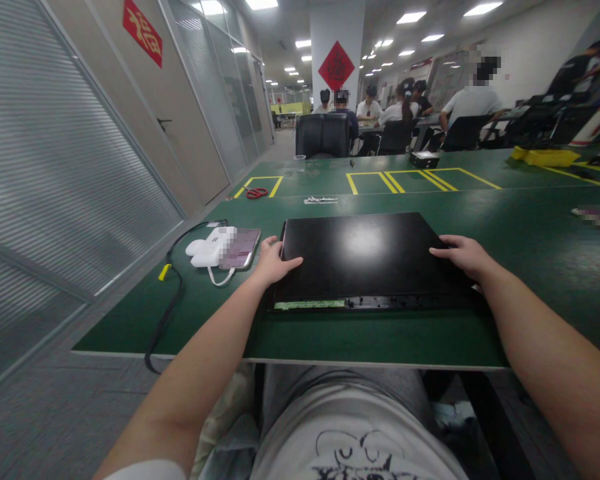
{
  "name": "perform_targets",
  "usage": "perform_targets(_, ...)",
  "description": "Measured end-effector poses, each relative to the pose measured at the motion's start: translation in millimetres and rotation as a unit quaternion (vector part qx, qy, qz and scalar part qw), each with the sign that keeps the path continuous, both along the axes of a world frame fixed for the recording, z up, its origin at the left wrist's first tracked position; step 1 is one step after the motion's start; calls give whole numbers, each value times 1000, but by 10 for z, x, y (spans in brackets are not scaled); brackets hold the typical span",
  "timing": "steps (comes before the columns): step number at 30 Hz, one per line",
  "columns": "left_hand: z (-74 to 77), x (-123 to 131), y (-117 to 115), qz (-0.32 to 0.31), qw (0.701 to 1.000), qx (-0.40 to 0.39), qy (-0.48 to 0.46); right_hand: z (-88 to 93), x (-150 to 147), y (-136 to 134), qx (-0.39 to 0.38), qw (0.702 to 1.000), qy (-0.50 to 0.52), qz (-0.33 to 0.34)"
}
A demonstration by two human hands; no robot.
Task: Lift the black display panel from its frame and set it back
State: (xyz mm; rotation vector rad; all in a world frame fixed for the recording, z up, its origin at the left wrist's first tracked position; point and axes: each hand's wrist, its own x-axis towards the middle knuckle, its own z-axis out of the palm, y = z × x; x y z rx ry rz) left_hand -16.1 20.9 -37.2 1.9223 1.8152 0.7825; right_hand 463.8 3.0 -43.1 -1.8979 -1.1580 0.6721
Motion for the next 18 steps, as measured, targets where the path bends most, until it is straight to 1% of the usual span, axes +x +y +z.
perform_targets(3,7,7,-3,-3,1000,0,3,24,-26,-7,-10,999,24,-26)
perform_targets(5,9,9,-3,-5,1000,1,5,45,-41,-13,-9,999,34,-32)
perform_targets(10,4,2,-1,-6,1000,3,10,100,-83,-36,-8,998,55,-39)
perform_targets(13,-10,-4,5,-9,1000,4,16,125,-109,-53,-26,997,62,-35)
perform_targets(15,-18,-3,9,-10,1000,8,19,128,-116,-57,-40,996,69,-28)
perform_targets(18,-16,8,8,-4,1000,4,23,116,-110,-52,-35,997,60,-31)
